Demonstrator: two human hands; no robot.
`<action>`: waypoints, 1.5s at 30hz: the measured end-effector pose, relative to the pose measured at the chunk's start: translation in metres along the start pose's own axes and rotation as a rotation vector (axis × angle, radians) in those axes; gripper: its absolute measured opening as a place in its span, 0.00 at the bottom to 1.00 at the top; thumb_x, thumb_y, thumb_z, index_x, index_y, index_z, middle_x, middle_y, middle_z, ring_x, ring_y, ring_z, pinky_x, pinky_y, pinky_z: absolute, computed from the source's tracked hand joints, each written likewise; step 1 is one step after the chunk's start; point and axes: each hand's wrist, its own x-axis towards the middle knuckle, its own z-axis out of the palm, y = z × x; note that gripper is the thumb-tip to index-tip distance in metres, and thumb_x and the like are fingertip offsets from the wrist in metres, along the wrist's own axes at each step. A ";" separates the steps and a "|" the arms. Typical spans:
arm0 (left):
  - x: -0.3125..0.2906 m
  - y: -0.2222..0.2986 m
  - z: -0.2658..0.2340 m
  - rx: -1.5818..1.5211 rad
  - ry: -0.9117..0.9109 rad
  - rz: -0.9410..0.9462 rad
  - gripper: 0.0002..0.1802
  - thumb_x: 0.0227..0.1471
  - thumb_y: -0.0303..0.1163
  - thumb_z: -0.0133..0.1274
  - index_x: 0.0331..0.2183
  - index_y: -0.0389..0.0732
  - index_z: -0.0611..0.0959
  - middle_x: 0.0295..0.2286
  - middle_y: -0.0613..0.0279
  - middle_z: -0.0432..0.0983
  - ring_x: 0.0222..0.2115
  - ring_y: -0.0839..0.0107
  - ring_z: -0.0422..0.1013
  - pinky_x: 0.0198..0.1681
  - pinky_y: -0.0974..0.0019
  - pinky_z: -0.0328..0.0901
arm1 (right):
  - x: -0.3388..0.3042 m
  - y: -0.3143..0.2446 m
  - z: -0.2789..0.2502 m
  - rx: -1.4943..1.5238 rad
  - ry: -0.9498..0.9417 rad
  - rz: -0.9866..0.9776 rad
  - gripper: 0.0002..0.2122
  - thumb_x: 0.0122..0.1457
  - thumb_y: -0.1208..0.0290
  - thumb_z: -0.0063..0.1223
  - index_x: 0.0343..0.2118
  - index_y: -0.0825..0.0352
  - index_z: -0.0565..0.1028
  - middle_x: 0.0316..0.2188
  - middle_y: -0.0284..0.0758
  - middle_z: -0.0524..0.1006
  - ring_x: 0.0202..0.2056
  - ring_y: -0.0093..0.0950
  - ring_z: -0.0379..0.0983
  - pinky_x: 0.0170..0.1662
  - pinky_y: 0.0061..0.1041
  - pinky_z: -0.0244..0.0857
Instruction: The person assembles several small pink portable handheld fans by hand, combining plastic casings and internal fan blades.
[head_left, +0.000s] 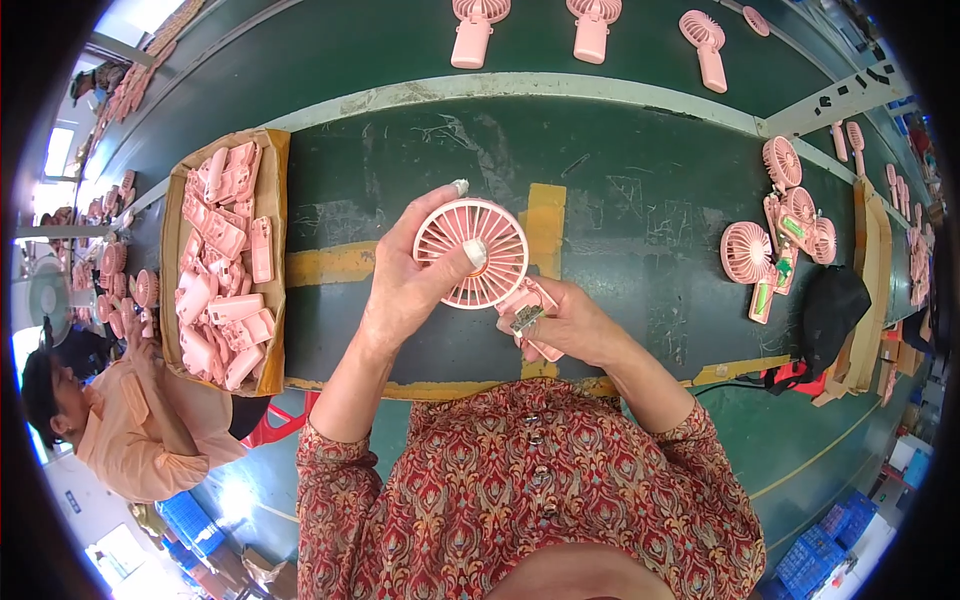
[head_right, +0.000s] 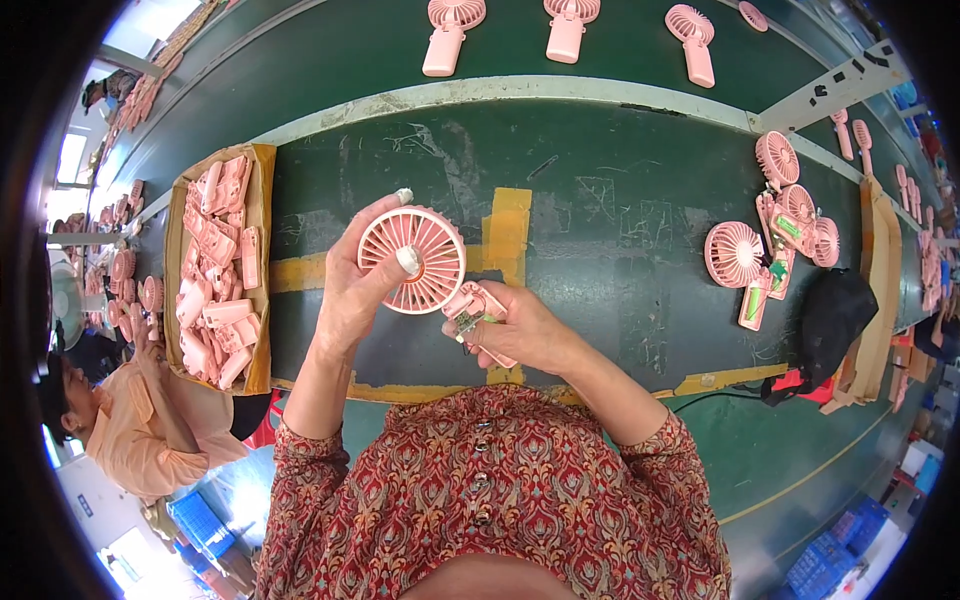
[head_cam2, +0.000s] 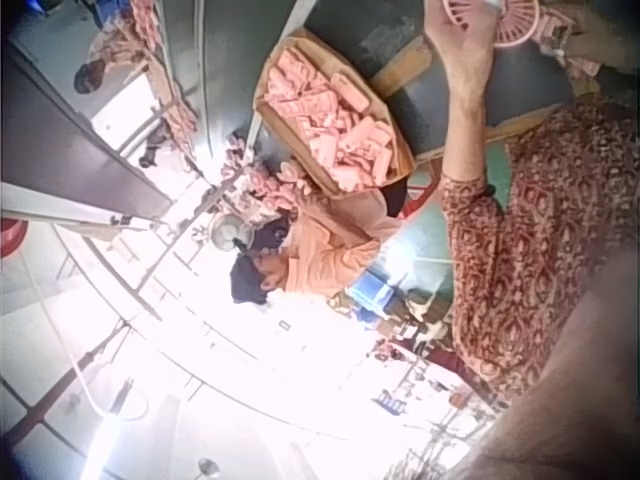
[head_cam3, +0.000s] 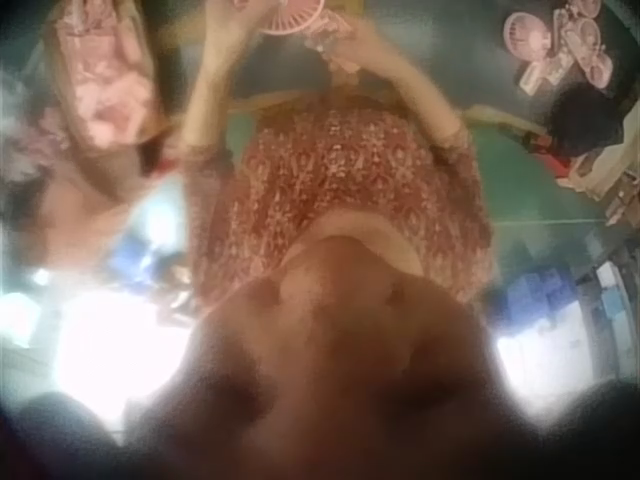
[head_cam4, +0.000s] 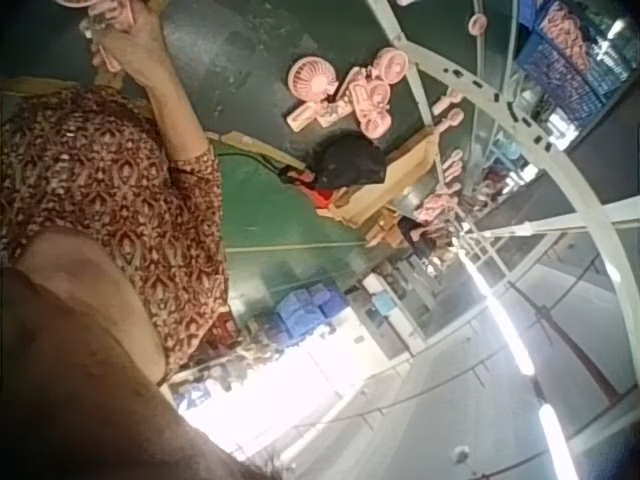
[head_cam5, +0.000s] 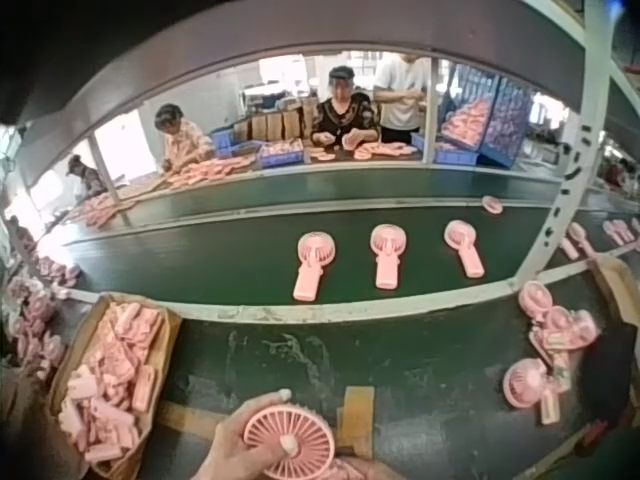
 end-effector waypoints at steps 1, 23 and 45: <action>0.001 0.000 0.001 0.009 0.006 -0.013 0.31 0.45 0.30 0.60 0.51 0.32 0.67 0.38 0.59 0.74 0.38 0.76 0.70 0.44 0.71 0.65 | 0.000 0.001 0.000 -0.004 0.005 0.008 0.13 0.55 0.74 0.52 0.43 0.67 0.69 0.29 0.30 0.74 0.22 0.16 0.70 0.24 0.15 0.67; -0.017 -0.020 0.030 0.746 -0.030 0.345 0.10 0.41 0.23 0.59 0.30 0.35 0.80 0.25 0.55 0.76 0.25 0.65 0.74 0.28 0.68 0.67 | 0.027 0.033 -0.001 -0.027 0.317 -0.202 0.16 0.63 0.60 0.39 0.37 0.72 0.70 0.24 0.33 0.73 0.26 0.21 0.73 0.28 0.20 0.69; -0.025 -0.059 0.028 0.796 -0.010 0.207 0.05 0.47 0.24 0.50 0.30 0.38 0.72 0.23 0.52 0.73 0.25 0.51 0.71 0.27 0.54 0.65 | 0.027 0.034 -0.010 0.414 0.253 -0.076 0.22 0.61 0.52 0.42 0.43 0.69 0.69 0.32 0.36 0.76 0.32 0.24 0.75 0.32 0.20 0.70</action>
